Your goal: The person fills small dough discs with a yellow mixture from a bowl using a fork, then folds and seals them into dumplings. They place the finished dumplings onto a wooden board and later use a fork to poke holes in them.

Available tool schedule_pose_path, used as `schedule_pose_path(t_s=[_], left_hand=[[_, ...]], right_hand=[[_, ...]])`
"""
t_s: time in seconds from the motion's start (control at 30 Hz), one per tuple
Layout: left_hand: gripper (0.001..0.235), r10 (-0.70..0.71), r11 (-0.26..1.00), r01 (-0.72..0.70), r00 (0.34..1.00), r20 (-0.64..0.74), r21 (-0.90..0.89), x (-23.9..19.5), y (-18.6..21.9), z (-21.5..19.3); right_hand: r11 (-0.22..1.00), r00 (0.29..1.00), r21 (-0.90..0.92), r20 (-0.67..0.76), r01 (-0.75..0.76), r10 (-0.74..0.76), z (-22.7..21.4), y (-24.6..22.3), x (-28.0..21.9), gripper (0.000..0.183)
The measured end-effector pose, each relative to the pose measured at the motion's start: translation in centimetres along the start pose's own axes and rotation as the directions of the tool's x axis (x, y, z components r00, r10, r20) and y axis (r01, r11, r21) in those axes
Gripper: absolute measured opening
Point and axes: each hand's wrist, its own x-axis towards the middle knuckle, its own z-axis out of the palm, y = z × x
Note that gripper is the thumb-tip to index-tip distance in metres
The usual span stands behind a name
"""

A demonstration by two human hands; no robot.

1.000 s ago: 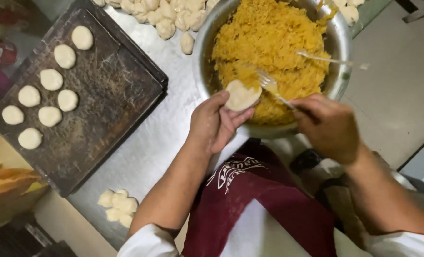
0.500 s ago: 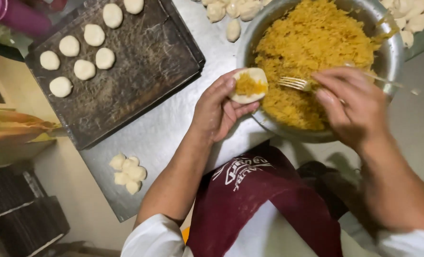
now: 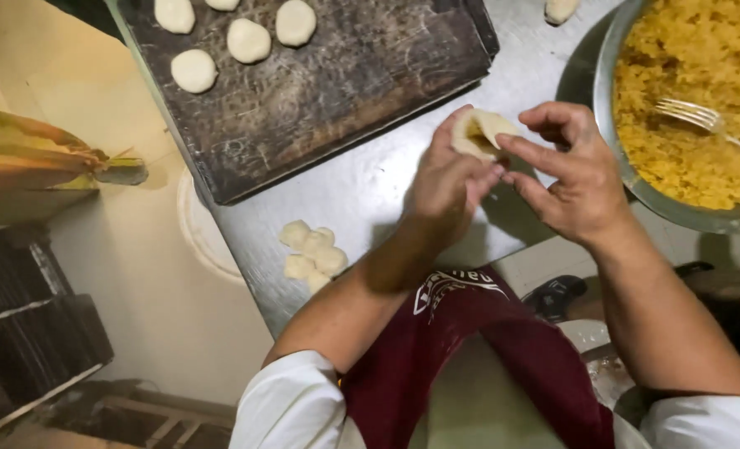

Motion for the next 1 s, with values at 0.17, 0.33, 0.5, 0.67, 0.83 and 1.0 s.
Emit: schedule_pose_path(t_s=[0.17, 0.33, 0.5, 0.67, 0.83, 1.0], left_hand=[[0.109, -0.249, 0.893, 0.033, 0.868, 0.430, 0.449, -3.4, 6.0, 0.9], [0.065, -0.140, 0.723, -0.189, 0.902, 0.409, 0.664, -2.5, 4.8, -2.0], [0.030, 0.240, 0.569, -0.473, 0.878, 0.414, 0.673, 0.0, -1.1, -4.9], [0.012, 0.542, 0.151, -0.600, 0.715, 0.442, 0.786, 2.6, -8.3, -6.7], [0.021, 0.500, -0.398, -0.479, 0.603, 0.622, 0.783, 4.8, -9.9, -6.7], [0.017, 0.498, 0.076, -0.405, 0.807, 0.317, 0.911, 2.5, -8.2, -5.5]], right_hand=[[0.997, 0.981, -0.066, -0.189, 0.027, -0.040, 0.6, -1.3, -0.7, 0.026], [0.965, 0.974, 0.184, -0.096, -0.184, 0.204, 0.2, -2.0, -2.2, 0.016], [0.944, 0.973, 0.274, -0.089, -0.183, 0.214, 2.5, 2.0, -4.1, 0.014], [0.992, 0.990, -0.058, -0.093, -0.112, 0.106, 7.0, 8.4, -8.1, 0.013], [0.981, 0.980, 0.094, -0.084, -0.171, 0.179, 4.7, 7.1, -6.2, 0.022], [0.953, 0.995, 0.288, 0.040, -0.099, 0.091, 4.8, 8.1, -5.6, 0.049]])
